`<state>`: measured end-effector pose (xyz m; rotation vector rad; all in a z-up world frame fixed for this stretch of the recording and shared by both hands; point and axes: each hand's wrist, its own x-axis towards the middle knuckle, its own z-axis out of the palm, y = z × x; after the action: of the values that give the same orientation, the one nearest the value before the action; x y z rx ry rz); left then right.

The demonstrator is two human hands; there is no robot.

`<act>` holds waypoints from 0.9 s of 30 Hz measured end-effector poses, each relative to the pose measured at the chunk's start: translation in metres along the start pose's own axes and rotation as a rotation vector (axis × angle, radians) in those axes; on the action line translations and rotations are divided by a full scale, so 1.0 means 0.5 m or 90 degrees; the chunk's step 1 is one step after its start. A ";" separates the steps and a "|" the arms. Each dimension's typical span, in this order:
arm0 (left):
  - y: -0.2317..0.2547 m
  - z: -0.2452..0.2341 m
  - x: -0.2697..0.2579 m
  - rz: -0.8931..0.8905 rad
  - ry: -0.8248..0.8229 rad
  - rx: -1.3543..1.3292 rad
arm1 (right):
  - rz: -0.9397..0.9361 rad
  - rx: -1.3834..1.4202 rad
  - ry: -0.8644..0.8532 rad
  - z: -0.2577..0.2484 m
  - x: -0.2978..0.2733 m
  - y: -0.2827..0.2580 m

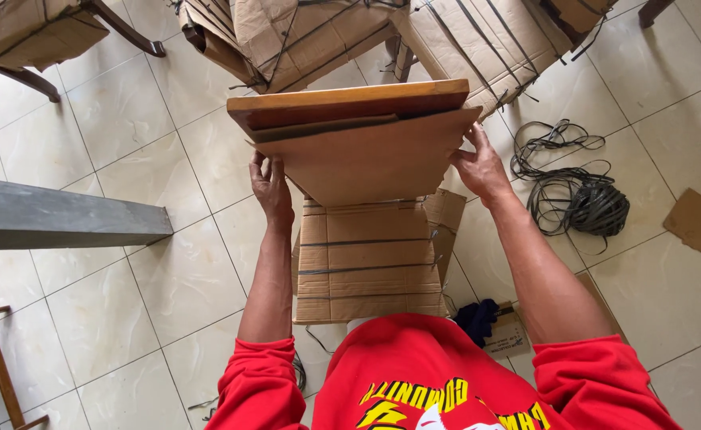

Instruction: Wrapping wooden chairs with cardboard and plastic straps for protection

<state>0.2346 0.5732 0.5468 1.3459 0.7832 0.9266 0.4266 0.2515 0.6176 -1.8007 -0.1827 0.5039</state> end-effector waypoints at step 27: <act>0.035 0.002 0.023 -0.008 0.022 0.085 | 0.009 -0.176 0.050 0.007 -0.005 0.052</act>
<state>0.2388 0.5830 0.5650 1.4425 0.8917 0.9019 0.4195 0.2462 0.5925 -2.0885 -0.1926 0.4327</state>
